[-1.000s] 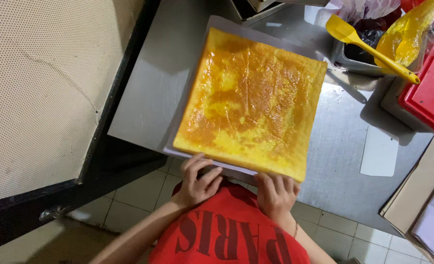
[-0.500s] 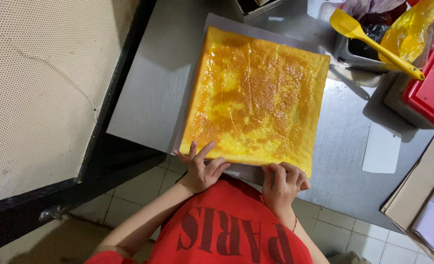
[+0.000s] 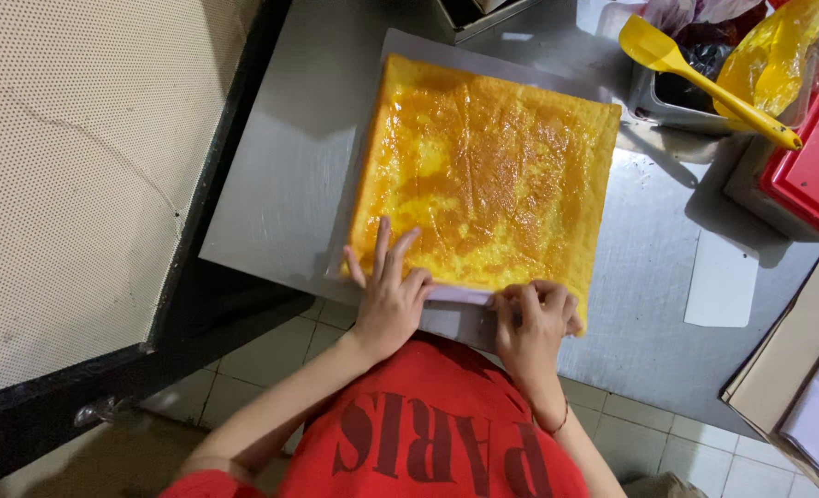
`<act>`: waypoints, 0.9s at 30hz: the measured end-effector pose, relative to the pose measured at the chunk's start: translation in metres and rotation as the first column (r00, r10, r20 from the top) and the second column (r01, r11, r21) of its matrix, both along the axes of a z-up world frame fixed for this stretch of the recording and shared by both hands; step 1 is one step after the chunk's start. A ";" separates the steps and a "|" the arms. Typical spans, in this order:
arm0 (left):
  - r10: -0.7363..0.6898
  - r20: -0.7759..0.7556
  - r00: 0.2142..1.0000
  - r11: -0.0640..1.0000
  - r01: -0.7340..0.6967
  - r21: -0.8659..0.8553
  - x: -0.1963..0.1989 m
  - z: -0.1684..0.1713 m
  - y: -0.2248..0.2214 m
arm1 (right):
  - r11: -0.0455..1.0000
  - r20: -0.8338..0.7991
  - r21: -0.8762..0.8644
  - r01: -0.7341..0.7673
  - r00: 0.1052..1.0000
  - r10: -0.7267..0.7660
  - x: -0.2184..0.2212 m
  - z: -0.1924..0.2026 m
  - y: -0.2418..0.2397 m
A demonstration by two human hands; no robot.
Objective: The person prepares a sheet cake for rolling by using a scraper to loosen the edges, flipping it onto a piece of paper, removing the baking parchment, applying a yellow filling with a piping bag, spreading the filling with a spatula, and then rolling the cake with the paper.
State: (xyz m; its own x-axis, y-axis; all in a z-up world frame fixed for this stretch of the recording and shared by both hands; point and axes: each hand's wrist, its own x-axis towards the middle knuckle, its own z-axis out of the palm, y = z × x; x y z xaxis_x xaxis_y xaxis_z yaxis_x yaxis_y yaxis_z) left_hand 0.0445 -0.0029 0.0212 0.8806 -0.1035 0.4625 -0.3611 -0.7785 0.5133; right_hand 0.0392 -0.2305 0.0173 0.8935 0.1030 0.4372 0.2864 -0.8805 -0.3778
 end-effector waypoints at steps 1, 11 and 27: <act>0.007 -0.121 0.993 0.999 -0.001 0.054 0.004 0.000 -0.001 | 1.000 -0.046 0.000 0.009 0.999 -0.009 0.003 0.000 -0.001; -0.005 -0.260 0.966 0.990 0.041 0.136 0.028 -0.006 0.002 | 0.975 0.212 -0.166 0.150 0.971 -0.113 -0.012 0.008 -0.028; -0.043 -0.150 0.988 0.991 0.062 0.121 0.031 -0.018 0.014 | 0.899 -0.309 0.180 0.400 0.890 -0.334 -0.005 -0.013 -0.079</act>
